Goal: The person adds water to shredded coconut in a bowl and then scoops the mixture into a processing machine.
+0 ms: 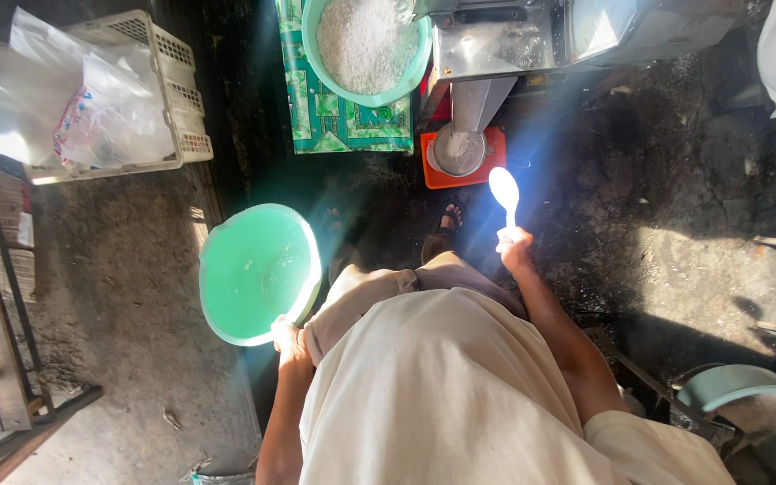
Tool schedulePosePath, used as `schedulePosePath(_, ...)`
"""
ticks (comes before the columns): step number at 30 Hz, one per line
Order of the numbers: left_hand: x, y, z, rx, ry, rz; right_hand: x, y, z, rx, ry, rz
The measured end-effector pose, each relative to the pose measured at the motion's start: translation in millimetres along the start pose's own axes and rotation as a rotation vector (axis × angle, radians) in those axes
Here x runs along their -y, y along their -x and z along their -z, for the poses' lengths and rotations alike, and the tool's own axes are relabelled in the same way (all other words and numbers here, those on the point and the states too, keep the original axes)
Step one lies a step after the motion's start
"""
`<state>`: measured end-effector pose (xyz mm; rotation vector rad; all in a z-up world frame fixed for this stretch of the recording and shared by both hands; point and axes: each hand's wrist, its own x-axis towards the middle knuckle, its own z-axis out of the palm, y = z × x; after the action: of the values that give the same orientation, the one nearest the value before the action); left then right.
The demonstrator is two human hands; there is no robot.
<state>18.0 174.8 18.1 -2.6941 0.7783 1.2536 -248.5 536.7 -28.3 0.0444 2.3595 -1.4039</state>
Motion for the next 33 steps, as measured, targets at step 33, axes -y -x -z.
schedulePosePath(33,-36.2,53.7,24.4,0.102,0.203,0.103,16.5,35.4,2.8,-0.230,0.328,-0.280)
